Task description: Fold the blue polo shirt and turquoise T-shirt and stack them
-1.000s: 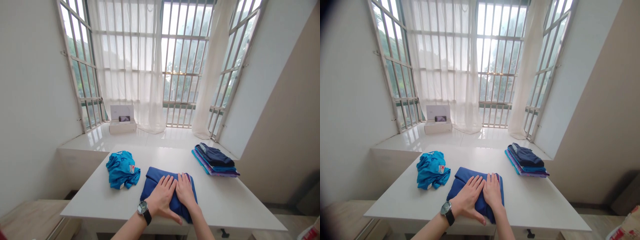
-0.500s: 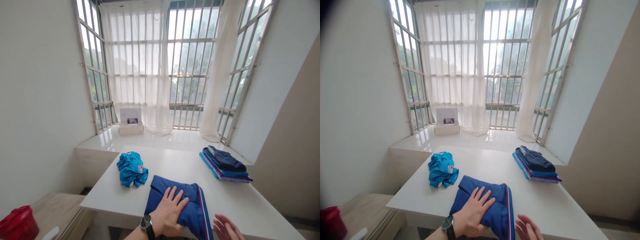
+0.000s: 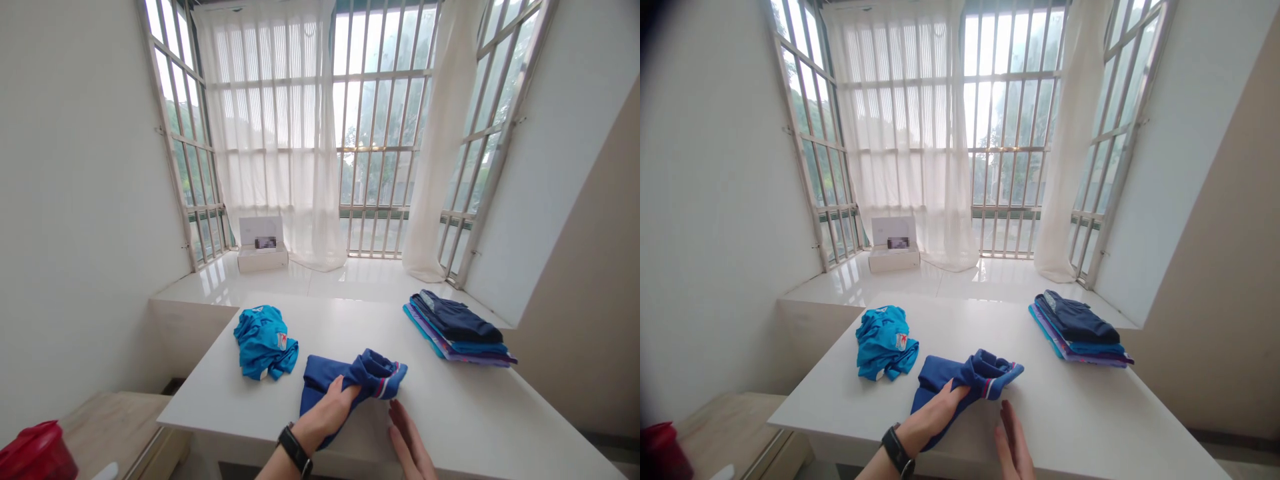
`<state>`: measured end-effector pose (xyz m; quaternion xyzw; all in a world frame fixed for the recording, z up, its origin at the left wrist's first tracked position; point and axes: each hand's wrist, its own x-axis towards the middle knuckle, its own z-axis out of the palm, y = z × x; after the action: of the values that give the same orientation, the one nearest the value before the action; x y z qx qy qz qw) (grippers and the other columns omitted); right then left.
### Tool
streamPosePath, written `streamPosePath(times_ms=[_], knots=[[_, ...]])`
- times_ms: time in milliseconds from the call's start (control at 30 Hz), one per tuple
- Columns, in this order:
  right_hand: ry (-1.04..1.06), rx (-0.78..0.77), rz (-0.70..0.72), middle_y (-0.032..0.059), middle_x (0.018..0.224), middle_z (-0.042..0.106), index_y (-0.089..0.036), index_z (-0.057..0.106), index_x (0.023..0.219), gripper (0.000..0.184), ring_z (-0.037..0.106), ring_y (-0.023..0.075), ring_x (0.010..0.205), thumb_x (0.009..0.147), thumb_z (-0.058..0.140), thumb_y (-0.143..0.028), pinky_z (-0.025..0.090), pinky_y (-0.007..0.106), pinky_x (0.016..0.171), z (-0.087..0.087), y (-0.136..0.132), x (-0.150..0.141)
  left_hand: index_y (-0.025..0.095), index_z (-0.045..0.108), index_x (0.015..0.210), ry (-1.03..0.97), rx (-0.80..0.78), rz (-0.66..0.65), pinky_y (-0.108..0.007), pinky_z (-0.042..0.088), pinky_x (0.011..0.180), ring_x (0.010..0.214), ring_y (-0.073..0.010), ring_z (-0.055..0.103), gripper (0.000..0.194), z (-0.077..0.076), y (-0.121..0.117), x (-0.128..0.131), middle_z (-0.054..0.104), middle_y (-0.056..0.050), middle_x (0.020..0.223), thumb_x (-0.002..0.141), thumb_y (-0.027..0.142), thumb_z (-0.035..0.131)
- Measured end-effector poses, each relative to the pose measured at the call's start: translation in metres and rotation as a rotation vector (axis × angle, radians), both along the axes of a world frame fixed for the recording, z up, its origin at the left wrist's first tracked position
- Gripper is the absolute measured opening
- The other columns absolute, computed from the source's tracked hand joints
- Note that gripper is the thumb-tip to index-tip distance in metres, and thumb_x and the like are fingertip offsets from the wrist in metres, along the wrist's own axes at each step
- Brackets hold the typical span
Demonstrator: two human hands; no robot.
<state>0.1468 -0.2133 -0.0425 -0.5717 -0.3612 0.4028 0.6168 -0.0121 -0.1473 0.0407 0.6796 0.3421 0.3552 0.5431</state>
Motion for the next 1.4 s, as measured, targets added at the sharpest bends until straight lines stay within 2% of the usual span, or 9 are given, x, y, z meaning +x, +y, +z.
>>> streamPosePath(times_ms=[133,233,400,533,700,833,933,1133,1400], knots=[[-0.129,0.033,0.092,0.0018,0.160,0.035,-0.028,0.039,0.149,0.079,0.025,0.0246,0.150,0.086,0.041,-0.075,0.016,0.044,0.125,0.024,0.035,-0.021,0.009,0.064,0.126,-0.340,-0.480,0.067,-0.044,0.035,0.116,0.121,-0.0290,0.060,0.057,0.004,0.001,-0.004,0.070,-0.013,0.121,0.094,0.054,0.050],[-0.142,0.108,0.216,0.0060,0.162,0.031,-0.024,0.036,0.151,0.087,0.023,0.0265,0.150,0.083,0.041,-0.079,0.021,0.046,0.124,0.041,0.052,-0.029,0.007,0.069,0.116,-0.498,-0.769,0.163,-0.045,0.045,0.108,0.111,-0.0326,0.066,0.062,0.000,0.007,-0.014,0.075,-0.015,0.108,0.090,0.060,0.050],[-0.170,0.112,0.083,0.0070,0.164,0.024,-0.024,0.031,0.152,0.086,0.020,0.0281,0.151,0.083,0.050,-0.073,0.016,0.046,0.124,0.043,0.049,-0.028,0.007,0.064,0.125,-0.634,-0.727,0.131,-0.055,0.046,0.104,0.113,-0.0363,0.065,0.077,0.012,0.016,-0.033,0.073,-0.018,0.113,0.091,0.065,0.027],[0.202,0.008,0.084,0.0134,0.160,0.033,-0.020,0.022,0.155,0.110,0.028,0.0314,0.148,0.071,0.060,-0.079,0.027,0.049,0.121,0.026,0.039,-0.029,0.009,0.059,0.133,-0.509,-0.587,0.052,-0.061,0.038,0.108,0.123,-0.0384,0.058,0.096,0.026,0.017,-0.033,0.067,-0.018,0.126,0.087,0.075,0.008],[0.565,-0.048,0.315,0.0135,0.129,0.067,-0.024,0.061,0.133,0.100,0.057,0.0386,0.126,0.070,0.027,-0.095,0.045,0.063,0.103,0.026,0.025,-0.034,0.011,0.045,0.147,-0.482,-0.501,0.068,-0.061,0.033,0.111,0.126,-0.0379,0.056,0.103,0.038,0.019,-0.013,0.063,-0.015,0.133,0.084,0.077,-0.002],[0.716,0.015,0.361,0.0128,0.124,0.070,-0.022,0.070,0.121,0.080,0.058,0.0357,0.126,0.073,0.052,-0.084,0.046,0.057,0.105,0.043,0.016,-0.030,0.010,0.042,0.149,-0.594,-0.554,0.061,-0.060,0.033,0.112,0.126,-0.0376,0.056,0.100,0.038,0.021,0.000,0.064,-0.015,0.133,0.085,0.076,0.003],[0.833,-0.045,0.221,0.0096,0.118,0.074,-0.021,0.069,0.122,0.064,0.063,0.0324,0.120,0.071,0.076,-0.059,0.048,0.052,0.105,0.059,0.015,-0.025,0.011,0.052,0.142,-0.747,-0.635,0.030,-0.059,0.032,0.113,0.126,-0.0380,0.056,0.093,0.029,0.021,0.008,0.067,-0.015,0.128,0.087,0.075,0.014],[1.117,-0.067,0.073,0.0079,0.114,0.075,-0.018,0.074,0.107,0.045,0.069,0.0263,0.110,0.066,0.087,-0.033,0.047,0.045,0.109,0.084,0.014,-0.005,0.010,0.072,0.117,-1.165,-0.807,-0.058,-0.055,0.034,0.112,0.123,-0.0390,0.059,0.060,0.015,0.020,0.034,0.074,-0.017,0.114,0.090,0.058,0.048],[1.175,-0.024,0.209,0.0088,0.119,0.074,-0.017,0.075,0.103,0.024,0.052,0.0243,0.134,0.081,0.070,-0.026,0.039,0.044,0.116,0.112,0.028,0.009,0.006,0.072,0.111,-1.176,-1.060,0.262,-0.050,0.046,0.103,0.106,-0.0358,0.069,0.043,0.007,0.038,0.044,0.076,-0.017,0.102,0.088,0.039,0.057]])
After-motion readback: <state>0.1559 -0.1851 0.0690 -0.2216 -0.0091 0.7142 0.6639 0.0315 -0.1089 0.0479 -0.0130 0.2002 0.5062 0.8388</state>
